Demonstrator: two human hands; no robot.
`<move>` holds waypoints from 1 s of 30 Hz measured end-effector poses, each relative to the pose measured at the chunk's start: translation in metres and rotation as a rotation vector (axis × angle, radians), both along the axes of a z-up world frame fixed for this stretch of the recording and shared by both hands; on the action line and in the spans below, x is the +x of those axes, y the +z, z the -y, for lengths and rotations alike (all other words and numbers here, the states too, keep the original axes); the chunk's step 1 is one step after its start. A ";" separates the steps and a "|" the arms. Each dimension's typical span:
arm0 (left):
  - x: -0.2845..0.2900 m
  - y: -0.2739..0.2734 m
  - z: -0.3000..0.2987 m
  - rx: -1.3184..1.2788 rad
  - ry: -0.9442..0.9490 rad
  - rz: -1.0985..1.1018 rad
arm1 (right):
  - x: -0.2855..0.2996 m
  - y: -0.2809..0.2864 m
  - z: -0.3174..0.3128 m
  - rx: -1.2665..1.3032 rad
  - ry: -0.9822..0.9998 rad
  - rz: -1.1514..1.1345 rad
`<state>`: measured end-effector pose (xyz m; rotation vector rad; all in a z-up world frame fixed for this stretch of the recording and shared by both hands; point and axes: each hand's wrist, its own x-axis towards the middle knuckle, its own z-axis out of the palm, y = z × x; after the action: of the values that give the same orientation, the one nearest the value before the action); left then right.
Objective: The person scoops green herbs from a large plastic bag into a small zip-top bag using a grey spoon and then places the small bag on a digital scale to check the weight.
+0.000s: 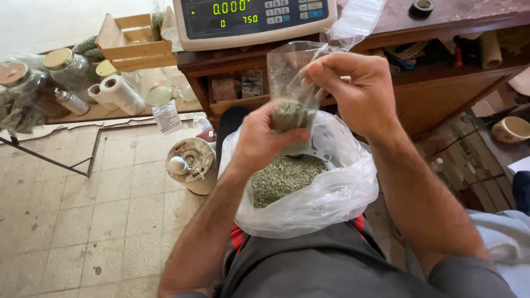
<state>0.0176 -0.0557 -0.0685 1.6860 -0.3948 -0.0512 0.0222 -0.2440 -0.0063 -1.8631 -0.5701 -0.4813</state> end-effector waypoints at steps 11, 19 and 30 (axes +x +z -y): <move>0.005 0.099 -0.020 0.317 -0.032 0.419 | -0.022 -0.020 0.009 0.161 0.111 -0.173; 0.010 0.115 -0.004 0.621 0.043 0.426 | -0.016 -0.033 0.025 0.235 0.074 -0.140; 0.148 0.170 -0.043 0.690 -0.001 0.617 | -0.014 -0.082 0.061 0.425 -0.066 -0.261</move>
<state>0.1656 -0.0131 0.1014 2.3734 -0.9144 0.3819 0.0086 -0.3047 -0.0882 -1.5073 -0.2091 -0.3612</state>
